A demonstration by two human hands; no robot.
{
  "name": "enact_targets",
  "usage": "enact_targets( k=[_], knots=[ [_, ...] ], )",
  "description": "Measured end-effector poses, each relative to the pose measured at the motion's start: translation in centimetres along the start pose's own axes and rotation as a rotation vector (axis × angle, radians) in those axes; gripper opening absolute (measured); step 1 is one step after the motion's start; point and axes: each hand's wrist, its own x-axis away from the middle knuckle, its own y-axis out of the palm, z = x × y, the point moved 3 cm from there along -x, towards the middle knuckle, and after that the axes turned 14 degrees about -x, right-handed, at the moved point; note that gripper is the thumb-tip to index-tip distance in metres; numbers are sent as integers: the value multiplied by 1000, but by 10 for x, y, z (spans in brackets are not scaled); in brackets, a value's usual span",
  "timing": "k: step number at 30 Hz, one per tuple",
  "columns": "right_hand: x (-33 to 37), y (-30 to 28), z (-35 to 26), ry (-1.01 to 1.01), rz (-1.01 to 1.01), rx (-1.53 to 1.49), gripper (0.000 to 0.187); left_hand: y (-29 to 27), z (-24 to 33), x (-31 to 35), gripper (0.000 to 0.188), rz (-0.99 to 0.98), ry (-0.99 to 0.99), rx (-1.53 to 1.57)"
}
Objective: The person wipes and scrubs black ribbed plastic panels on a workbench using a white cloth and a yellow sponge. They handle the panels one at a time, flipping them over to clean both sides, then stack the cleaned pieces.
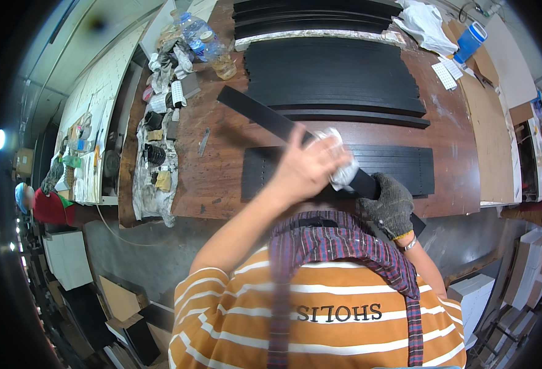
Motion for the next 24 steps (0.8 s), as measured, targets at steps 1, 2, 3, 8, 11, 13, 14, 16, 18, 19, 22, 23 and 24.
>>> enact_targets(
  k=[1, 2, 3, 8, 11, 13, 14, 16, 18, 19, 22, 23, 24],
  knots=[
    [1, 0, -1, -24, 6, -25, 46, 8, -7, 5, 30, 49, -103, -14],
    [4, -2, -1, -38, 11, -44, 46, 15, -17, 13, 30, 46, -138, -33],
    [8, -5, 0, -25, 32, -51, 48, 15, -48, 26, 29, 74, -267, -171],
    [32, -11, 9, 42, 5, 48, 57, -35, -207, 102, 22, 155, -1097, -306],
    [36, -4, 9, 44, 58, 88, 53, -49, -187, 105, 23, 383, -1100, -283],
    [35, 1, 7, 55, 49, 100, 51, -34, -148, 91, 27, 354, -921, -246],
    [35, 3, 6, 69, 22, 96, 51, -26, -132, 81, 31, 304, -765, -293],
    [35, 5, 4, 108, -35, 79, 52, -14, -109, 66, 26, 81, -514, -360],
    [36, 4, 2, 169, -80, 50, 52, -15, -105, 54, 21, 60, -501, -174],
    [35, 4, -1, 159, -68, 53, 53, -17, -102, 46, 18, 33, -548, -57],
    [33, 7, -7, 141, -34, 51, 53, -32, -84, 27, 15, 142, -708, 52],
    [32, 9, -9, 147, -26, 45, 52, -35, -62, 17, 18, 236, -517, 20],
    [32, 12, -10, 174, -31, 44, 52, -33, -40, 10, 18, 253, -359, 106]
  ],
)
